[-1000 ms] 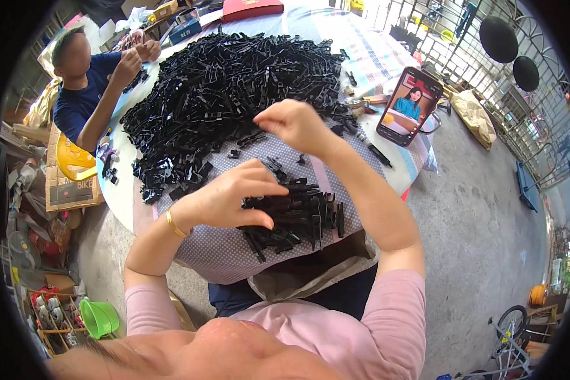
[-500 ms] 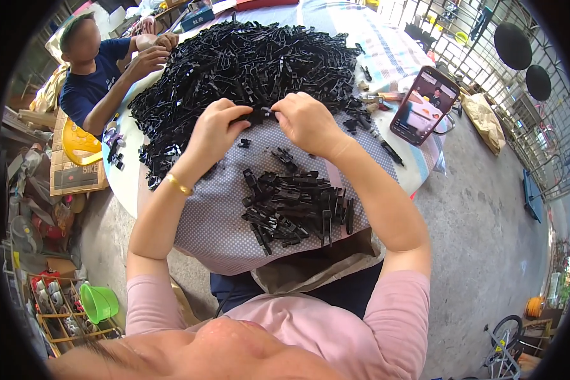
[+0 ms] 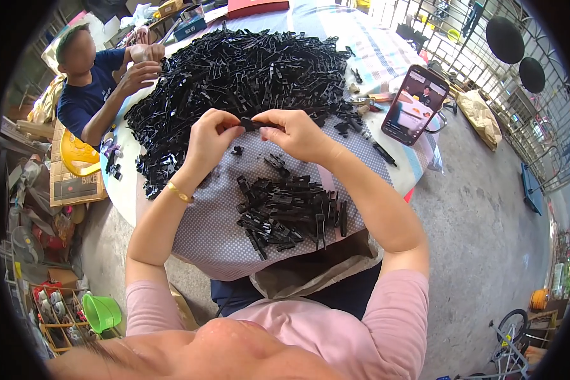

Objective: Sorting through a large pile of black plastic clips and placing them into a smaller pile for inspection or assembly.

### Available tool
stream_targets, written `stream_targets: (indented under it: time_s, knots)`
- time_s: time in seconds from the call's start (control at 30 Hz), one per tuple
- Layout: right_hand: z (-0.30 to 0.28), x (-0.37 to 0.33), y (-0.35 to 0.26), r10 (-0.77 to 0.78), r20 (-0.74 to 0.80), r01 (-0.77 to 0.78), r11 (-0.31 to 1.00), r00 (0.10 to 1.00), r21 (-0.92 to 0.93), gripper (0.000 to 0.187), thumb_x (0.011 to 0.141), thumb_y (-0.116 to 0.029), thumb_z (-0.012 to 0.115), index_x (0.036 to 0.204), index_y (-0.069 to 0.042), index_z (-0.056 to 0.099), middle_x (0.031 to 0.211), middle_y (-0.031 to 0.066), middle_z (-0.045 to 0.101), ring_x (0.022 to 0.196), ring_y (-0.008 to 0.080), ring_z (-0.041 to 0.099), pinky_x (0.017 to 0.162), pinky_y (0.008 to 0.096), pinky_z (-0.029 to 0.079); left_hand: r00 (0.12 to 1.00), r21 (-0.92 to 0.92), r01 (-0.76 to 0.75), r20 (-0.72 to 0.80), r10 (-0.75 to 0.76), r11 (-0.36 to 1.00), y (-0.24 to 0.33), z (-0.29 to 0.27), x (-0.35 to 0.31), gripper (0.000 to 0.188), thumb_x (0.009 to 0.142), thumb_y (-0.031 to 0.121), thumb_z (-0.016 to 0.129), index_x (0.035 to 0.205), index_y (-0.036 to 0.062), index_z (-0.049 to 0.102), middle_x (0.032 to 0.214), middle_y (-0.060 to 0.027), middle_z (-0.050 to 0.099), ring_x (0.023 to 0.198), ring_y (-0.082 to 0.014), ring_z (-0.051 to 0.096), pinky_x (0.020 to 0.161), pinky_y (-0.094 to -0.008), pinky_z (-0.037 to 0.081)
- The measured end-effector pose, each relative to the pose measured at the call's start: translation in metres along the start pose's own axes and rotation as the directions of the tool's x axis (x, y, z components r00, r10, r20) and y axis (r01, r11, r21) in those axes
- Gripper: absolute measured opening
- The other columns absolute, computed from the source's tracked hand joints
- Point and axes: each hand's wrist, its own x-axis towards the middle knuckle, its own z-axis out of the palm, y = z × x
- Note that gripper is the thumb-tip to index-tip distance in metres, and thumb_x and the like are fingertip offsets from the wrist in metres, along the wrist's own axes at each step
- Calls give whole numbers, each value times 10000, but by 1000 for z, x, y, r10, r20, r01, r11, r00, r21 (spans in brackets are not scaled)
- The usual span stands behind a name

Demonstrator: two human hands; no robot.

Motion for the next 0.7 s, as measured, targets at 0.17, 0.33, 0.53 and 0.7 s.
stream_targets:
  time_s: [0.17,0.33,0.53,0.7]
  knots:
    - [4,1,-4,229,70,-239,900,971,365,266,885,-110,549,1129,-12,586,767,6,607,656,46,526,589,189,441,953,-598,302,188,-236,742,11,-3,-4,119,810,52,636,879,-38,599,760,-52,637,661,-85,604,590,-199,492]
    - [6,0,-3,139,19,-140,964,990,227,220,842,-111,595,1024,3,645,758,39,641,673,62,563,613,199,459,930,-389,331,291,-227,859,17,-6,-6,127,808,51,616,878,-54,604,740,-58,641,609,-99,616,552,-207,493]
    - [4,0,-2,45,-66,-43,999,997,27,226,790,-104,636,997,-17,661,793,115,674,644,130,624,604,246,494,928,-470,346,298,-223,812,17,-3,-10,165,832,29,582,962,-68,615,816,-69,648,710,-109,625,677,-221,521]
    - [3,-3,-10,-290,-121,239,916,949,-323,236,749,-127,670,968,-40,668,796,133,656,692,256,639,627,301,511,933,-595,350,287,-215,724,12,-4,-9,221,867,44,570,1053,-72,593,914,-110,652,822,-142,634,759,-241,527]
